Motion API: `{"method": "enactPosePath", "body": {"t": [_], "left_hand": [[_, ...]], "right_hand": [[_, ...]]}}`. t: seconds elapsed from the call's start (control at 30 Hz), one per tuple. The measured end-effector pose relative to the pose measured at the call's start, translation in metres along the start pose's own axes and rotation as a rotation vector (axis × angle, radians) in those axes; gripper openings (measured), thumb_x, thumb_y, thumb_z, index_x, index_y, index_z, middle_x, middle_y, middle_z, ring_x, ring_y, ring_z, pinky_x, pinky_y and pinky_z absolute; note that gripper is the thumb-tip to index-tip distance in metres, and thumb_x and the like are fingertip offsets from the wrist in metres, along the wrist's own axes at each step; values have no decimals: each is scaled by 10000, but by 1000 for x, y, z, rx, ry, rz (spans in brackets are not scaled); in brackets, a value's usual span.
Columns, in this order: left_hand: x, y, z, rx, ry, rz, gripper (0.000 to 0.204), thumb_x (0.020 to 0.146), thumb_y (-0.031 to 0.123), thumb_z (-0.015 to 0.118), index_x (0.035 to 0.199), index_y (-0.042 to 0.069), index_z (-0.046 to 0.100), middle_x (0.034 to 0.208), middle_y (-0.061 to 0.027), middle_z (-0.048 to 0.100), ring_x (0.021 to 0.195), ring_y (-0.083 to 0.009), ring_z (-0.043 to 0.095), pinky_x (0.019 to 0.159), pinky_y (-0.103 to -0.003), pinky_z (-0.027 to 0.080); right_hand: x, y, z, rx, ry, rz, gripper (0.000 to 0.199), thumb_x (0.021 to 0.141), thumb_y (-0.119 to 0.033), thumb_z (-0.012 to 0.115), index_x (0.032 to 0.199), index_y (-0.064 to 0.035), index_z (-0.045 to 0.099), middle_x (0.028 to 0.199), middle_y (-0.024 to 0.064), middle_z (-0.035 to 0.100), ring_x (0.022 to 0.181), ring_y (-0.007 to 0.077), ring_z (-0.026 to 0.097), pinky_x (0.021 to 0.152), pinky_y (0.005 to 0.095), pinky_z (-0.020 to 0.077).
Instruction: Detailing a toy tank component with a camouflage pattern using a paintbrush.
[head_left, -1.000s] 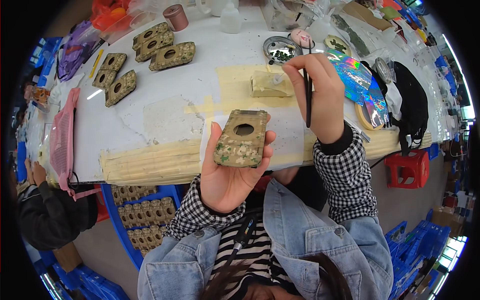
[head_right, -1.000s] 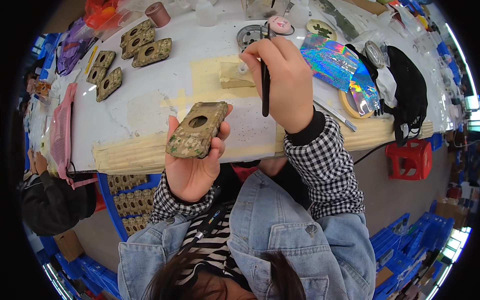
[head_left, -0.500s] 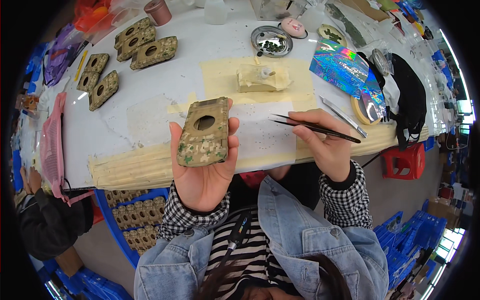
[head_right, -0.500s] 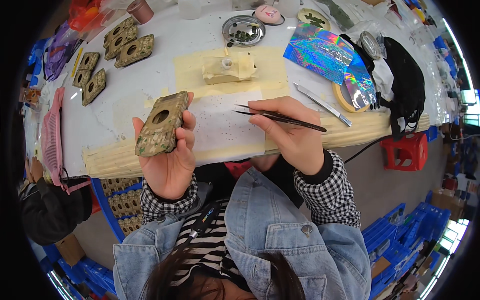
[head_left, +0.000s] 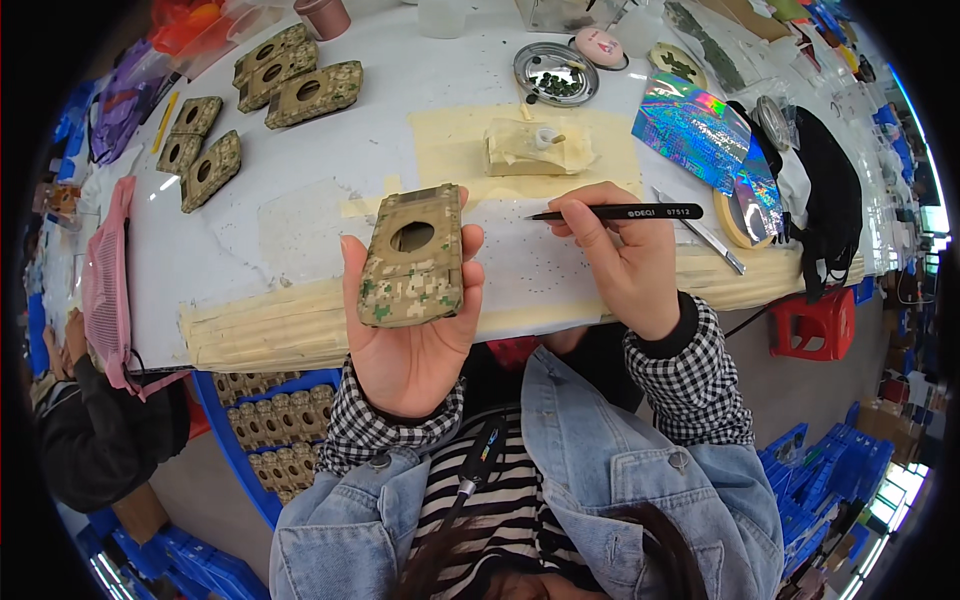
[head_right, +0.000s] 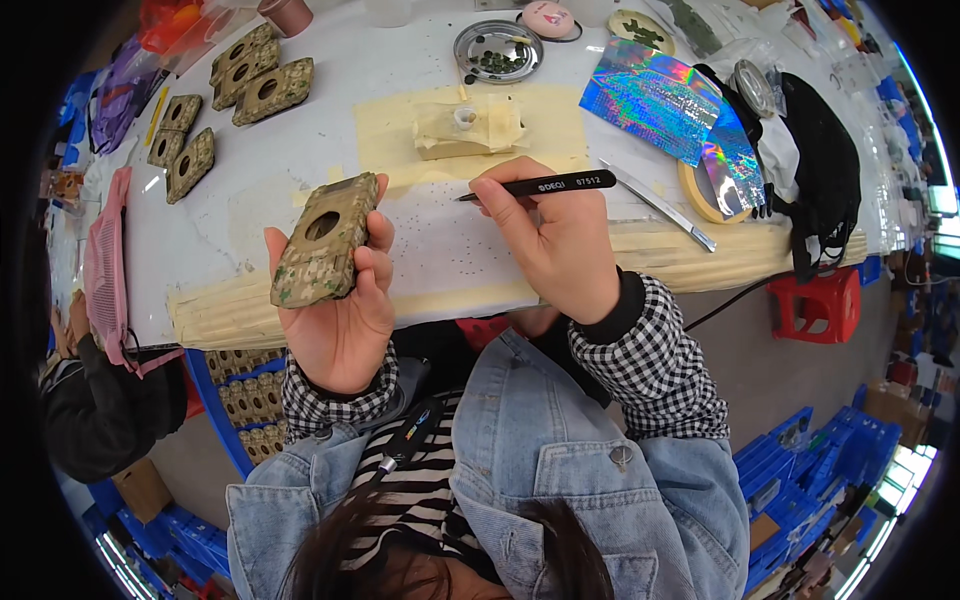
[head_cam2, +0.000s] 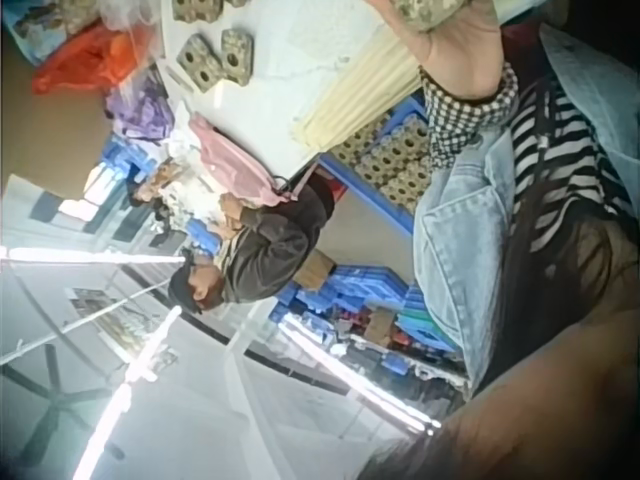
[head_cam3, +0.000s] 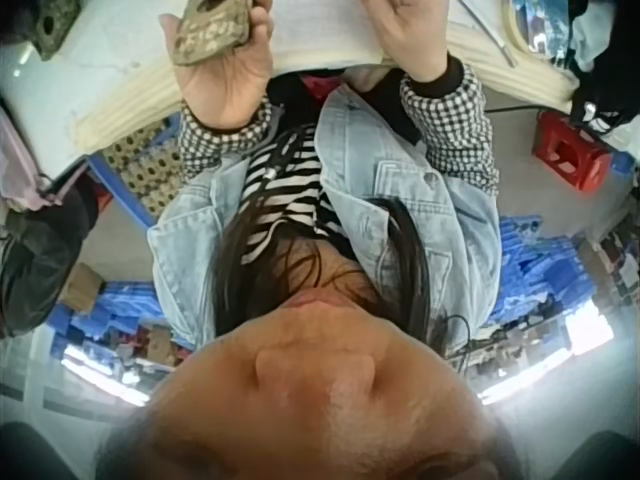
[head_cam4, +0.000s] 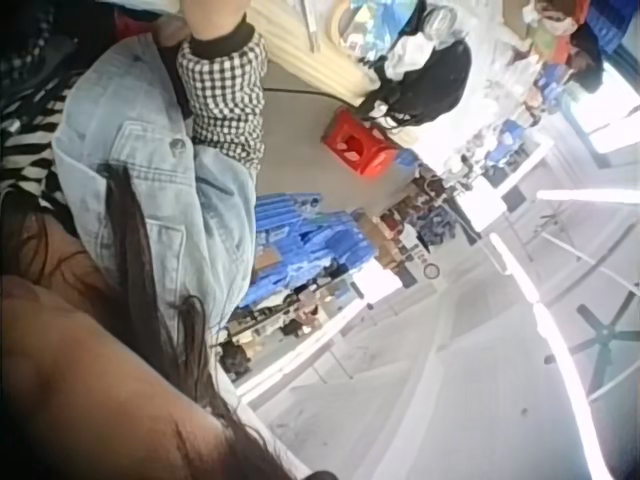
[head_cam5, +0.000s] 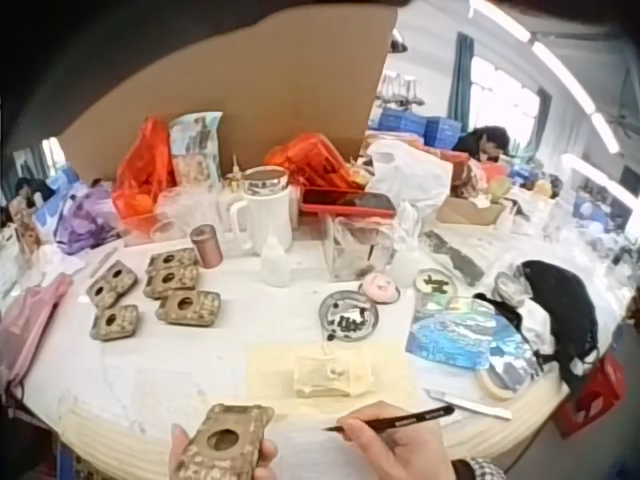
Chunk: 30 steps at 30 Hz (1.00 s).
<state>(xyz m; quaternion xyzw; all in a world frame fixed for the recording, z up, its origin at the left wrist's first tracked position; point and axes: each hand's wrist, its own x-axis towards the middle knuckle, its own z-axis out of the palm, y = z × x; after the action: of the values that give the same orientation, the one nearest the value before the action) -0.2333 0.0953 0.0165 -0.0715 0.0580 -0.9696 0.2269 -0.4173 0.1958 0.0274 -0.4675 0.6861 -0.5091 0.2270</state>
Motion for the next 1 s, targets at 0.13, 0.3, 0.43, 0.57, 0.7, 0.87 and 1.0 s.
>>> {"method": "enactPosePath", "body": {"t": [0.13, 0.3, 0.43, 0.57, 0.7, 0.87, 1.0], "left_hand": [[1, 0, 0, -9, 0, -3, 756, 952, 537, 310, 1438, 2, 85, 1305, -272, 419, 1136, -348, 527, 975, -401, 474], [0, 1, -1, -9, 4, 1, 751, 954, 532, 308, 1435, -2, 92, 1306, -274, 416, 1139, -357, 523, 976, -406, 475], [1, 1, -1, -11, 10, 2, 747, 956, 528, 306, 1432, -9, 99, 1302, -276, 419, 1135, -359, 526, 971, -406, 480], [0, 0, 1, 1, 26, 11, 743, 957, 527, 308, 1428, -14, 113, 1290, -275, 433, 1127, -357, 534, 963, -405, 487], [0, 0, 2, 10, 36, 16, 739, 957, 526, 310, 1426, -15, 128, 1281, -271, 444, 1121, -353, 539, 955, -402, 493], [-1, -1, 3, 13, 49, 26, 735, 957, 526, 311, 1424, -16, 139, 1276, -267, 449, 1114, -343, 545, 946, -397, 499], [-1, 0, 2, 28, 56, 21, 730, 958, 523, 311, 1422, -17, 147, 1272, -260, 454, 1111, -338, 547, 940, -395, 503]], "right_hand": [[1, 2, 1, -37, 8, -10, 173, 930, -112, 538, 945, 37, 625, 810, 75, 652, 756, 120, 632, 667, 224, 476], [2, 2, 1, -67, -2, -26, 170, 927, -109, 543, 941, 39, 626, 812, 75, 650, 746, 120, 632, 664, 222, 482], [3, 2, 2, -62, -2, -32, 173, 927, -112, 543, 942, 39, 627, 814, 76, 649, 739, 121, 633, 660, 222, 482], [3, 2, 2, -78, -4, -39, 178, 928, -116, 542, 938, 40, 627, 810, 80, 648, 737, 122, 633, 659, 223, 483], [4, 1, 1, -93, -11, -55, 181, 928, -121, 543, 934, 40, 626, 798, 82, 648, 732, 124, 634, 656, 226, 484], [4, 3, 6, -10, 83, -93, 129, 881, -101, 601, 881, 25, 630, 701, 86, 629, 641, 152, 621, 580, 252, 470], [2, 3, 6, 58, 86, -58, 139, 893, -91, 586, 893, 42, 628, 742, 88, 642, 684, 142, 637, 616, 239, 488]]}}
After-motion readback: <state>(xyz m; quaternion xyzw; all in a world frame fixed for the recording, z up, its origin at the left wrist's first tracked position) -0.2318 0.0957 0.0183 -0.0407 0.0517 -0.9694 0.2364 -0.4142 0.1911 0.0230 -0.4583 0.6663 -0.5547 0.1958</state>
